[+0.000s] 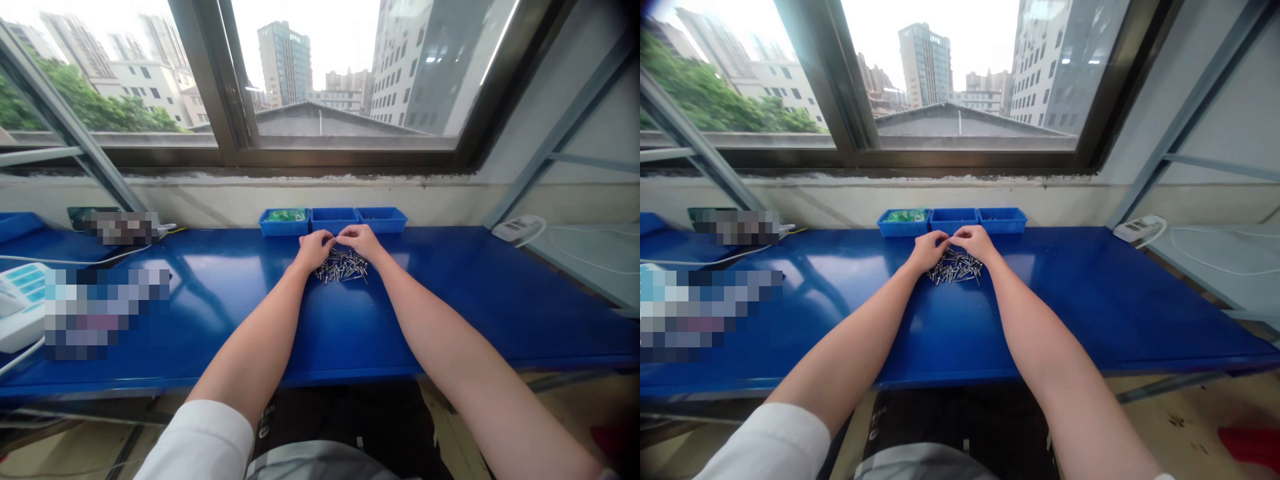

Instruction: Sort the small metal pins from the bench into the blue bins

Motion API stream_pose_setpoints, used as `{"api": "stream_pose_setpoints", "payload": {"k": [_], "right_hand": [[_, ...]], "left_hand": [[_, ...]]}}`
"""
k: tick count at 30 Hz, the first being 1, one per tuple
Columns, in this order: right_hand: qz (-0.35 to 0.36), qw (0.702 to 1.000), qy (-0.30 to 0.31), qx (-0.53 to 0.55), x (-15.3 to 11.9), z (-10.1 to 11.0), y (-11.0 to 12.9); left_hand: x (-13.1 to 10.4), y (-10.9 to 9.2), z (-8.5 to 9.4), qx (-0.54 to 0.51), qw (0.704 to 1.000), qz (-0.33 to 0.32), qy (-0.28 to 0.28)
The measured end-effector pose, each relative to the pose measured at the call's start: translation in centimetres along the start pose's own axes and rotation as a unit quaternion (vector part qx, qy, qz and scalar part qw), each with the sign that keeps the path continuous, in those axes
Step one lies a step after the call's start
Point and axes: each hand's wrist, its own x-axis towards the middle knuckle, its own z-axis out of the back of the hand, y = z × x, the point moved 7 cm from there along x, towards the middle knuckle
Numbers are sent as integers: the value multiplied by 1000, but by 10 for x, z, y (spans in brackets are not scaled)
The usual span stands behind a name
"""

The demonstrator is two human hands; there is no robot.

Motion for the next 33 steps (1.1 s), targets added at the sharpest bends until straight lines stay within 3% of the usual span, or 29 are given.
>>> {"api": "stream_pose_setpoints", "payload": {"k": [5,8,12,22,29,33], "right_hand": [[36,984,-68,-160,3,8,3],[43,957,-59,-280,5,5,2],[-6,932,-41,-360,6,5,-6],[-78,928,23,-363,9,0,-27],[-7,946,-43,-322,9,7,-20],[19,950,-11,-310,4,1,-13]], "left_hand": [[-1,13,6,20,995,83,-46],[-1,21,5,19,991,121,-49],[0,23,1,27,991,126,-30],[1,20,-5,58,992,110,-1],[2,22,-7,68,991,111,14],[2,20,-9,75,992,96,30]]}}
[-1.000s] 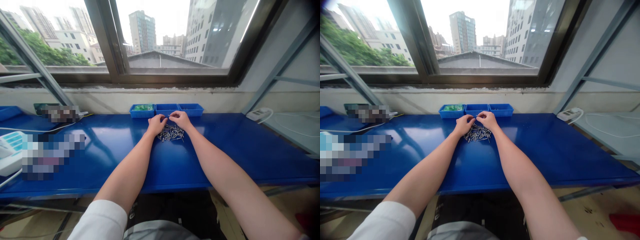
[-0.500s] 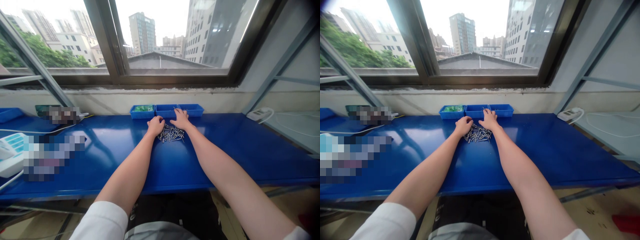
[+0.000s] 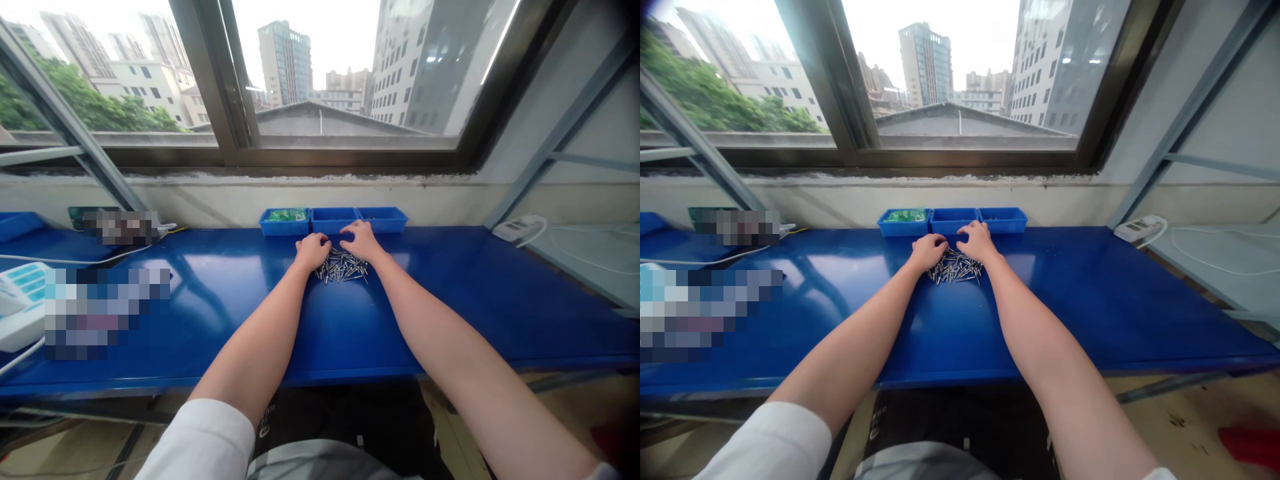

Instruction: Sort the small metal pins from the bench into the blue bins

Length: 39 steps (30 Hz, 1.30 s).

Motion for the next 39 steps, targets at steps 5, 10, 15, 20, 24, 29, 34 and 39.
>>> {"api": "stream_pose_setpoints", "payload": {"k": [5,10,15,20,24,29,34,39], "right_hand": [[9,995,103,-10,-8,-9,12],[21,989,140,51,-11,-11,20],[10,989,134,62,-10,-14,19],[-3,991,98,86,-10,-10,17],[-19,992,48,113,-8,-1,16],[-14,990,51,130,-5,1,18],[-17,989,41,143,-4,1,15],[-47,956,-7,288,-3,3,5]], "left_hand": [[0,-1,-2,0,1000,-10,6],[-1,-3,-1,-3,1000,-16,4],[-2,-4,1,0,1000,-15,7],[-4,-6,5,-31,999,-25,-10],[-6,-12,8,-91,992,-81,-24],[-7,-15,11,-144,983,-111,-38],[-9,-18,15,-124,986,-101,-37],[-7,-15,16,-94,991,-78,-47]]}}
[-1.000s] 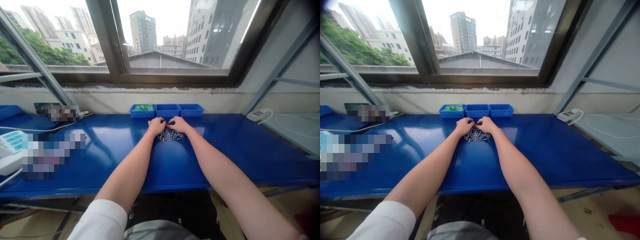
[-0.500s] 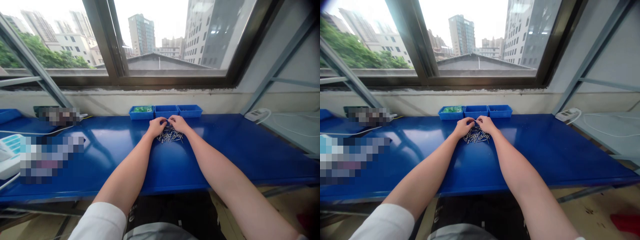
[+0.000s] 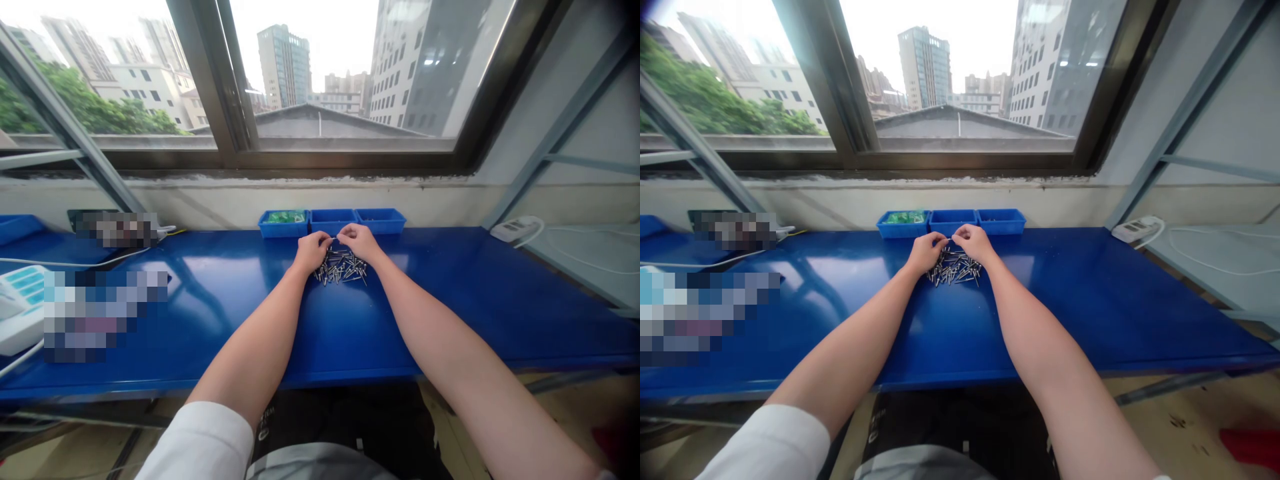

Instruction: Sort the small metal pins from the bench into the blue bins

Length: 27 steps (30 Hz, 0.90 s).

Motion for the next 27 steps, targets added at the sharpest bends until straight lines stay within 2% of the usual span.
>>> {"api": "stream_pose_setpoints", "payload": {"k": [3,6,10,13,19,22,27], "right_hand": [[-4,999,-9,43,2,2,-3],[-14,999,-39,36,3,8,-5],[-8,989,-128,-70,0,26,-2],[-1,972,-169,-164,-1,37,1],[-73,946,-192,-250,0,51,-13],[-107,944,-176,-259,1,53,-23],[-93,940,-176,-278,1,53,-22]], "left_hand": [[1,2,-3,-1,1000,0,4],[2,4,-3,-9,1000,7,-2],[2,9,-2,5,999,53,-13],[1,10,-4,20,998,62,-6],[1,13,-6,28,998,63,-3],[1,13,-6,34,997,65,0],[1,13,-7,40,997,66,11]]}}
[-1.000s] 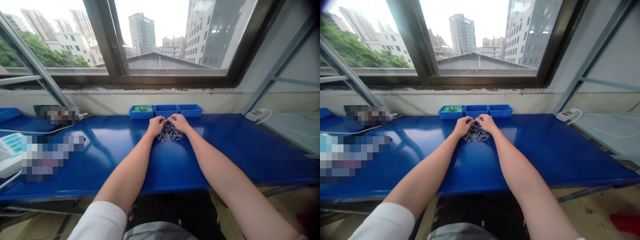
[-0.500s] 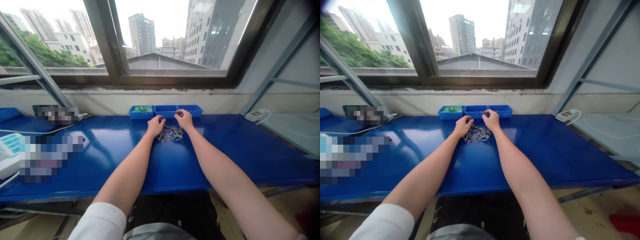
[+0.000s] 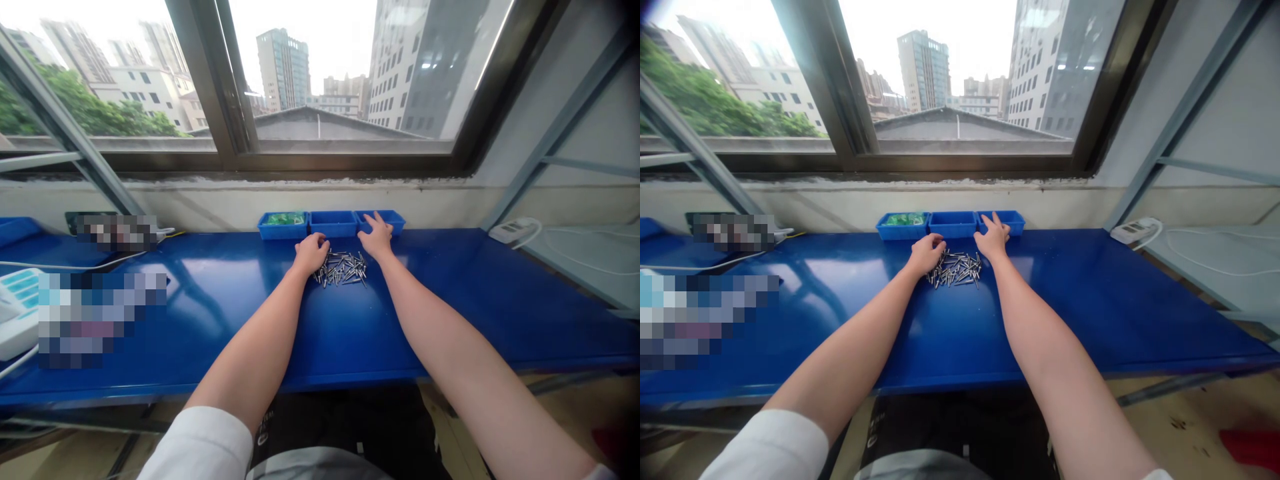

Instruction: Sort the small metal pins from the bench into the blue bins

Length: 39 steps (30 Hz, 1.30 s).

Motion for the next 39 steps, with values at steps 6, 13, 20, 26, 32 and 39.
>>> {"api": "stream_pose_setpoints", "payload": {"k": [6,13,20,26,32,39], "right_hand": [[-7,996,92,2,-5,-7,5],[-111,960,203,-155,-16,-5,0],[-73,941,271,-192,-21,-18,8],[-11,947,260,-186,-26,-27,19],[49,986,153,-48,-19,-19,35],[68,975,123,172,-23,-22,49]], "left_hand": [[1,1,-3,14,1000,-5,10],[0,-2,-3,32,999,-11,18],[0,-2,-4,42,999,-15,27],[2,1,-6,39,999,-22,22],[0,-4,-1,12,999,-33,7],[-7,-26,0,-61,991,-114,45]]}}
